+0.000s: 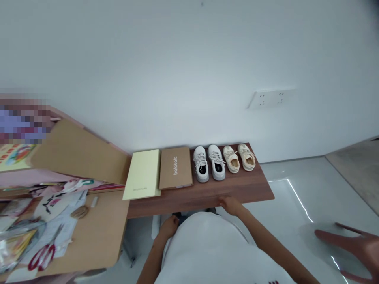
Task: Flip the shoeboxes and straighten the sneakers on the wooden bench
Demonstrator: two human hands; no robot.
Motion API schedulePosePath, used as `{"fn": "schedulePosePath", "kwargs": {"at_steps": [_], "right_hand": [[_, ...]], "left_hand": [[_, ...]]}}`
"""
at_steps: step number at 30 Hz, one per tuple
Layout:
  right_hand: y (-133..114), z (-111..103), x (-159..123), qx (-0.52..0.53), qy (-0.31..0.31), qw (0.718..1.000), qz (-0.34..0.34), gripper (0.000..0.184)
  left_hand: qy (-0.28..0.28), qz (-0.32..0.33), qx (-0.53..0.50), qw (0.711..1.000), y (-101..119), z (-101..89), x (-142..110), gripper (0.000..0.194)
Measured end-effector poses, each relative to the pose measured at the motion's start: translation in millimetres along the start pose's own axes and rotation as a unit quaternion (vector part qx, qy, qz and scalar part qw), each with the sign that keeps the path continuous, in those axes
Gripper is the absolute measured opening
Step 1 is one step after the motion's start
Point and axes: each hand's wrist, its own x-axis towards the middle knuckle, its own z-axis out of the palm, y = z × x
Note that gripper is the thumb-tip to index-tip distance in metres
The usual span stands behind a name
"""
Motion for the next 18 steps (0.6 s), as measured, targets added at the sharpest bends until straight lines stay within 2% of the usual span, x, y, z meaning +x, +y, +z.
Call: {"fn": "schedulePosePath", "kwargs": {"at_steps": [6, 9, 11, 14, 18], "right_hand": [[-59.8, 3.5, 19.6, -0.004, 0.002, 1.000, -0.011, 0.034], [-82.9, 13.6, 23.9, 0.023, -0.006, 0.999, -0.023, 0.032], [-97.1, 21.0, 26.7, 0.064, -0.012, 0.997, -0.028, 0.029], [-121.7, 31.0, 34.6, 0.149, -0.008, 0.989, -0.020, 0.028], [-169.0, 44.1, 59.5, 0.250, 0.018, 0.968, -0.019, 0.027]], "left_hand": [[0.004, 0.051, -0.031, 0.998, -7.5, -41.4, 1.8, 0.023], [0.044, 0.053, -0.066, 0.995, -16.1, -55.4, 1.5, 0.023], [0.096, 0.064, -0.106, 0.988, -23.4, -65.3, 2.0, 0.024], [0.204, 0.056, -0.143, 0.967, -39.3, -86.9, 5.9, 0.025], [0.364, 0.024, -0.146, 0.919, -74.6, -126.4, 20.7, 0.028]]}}
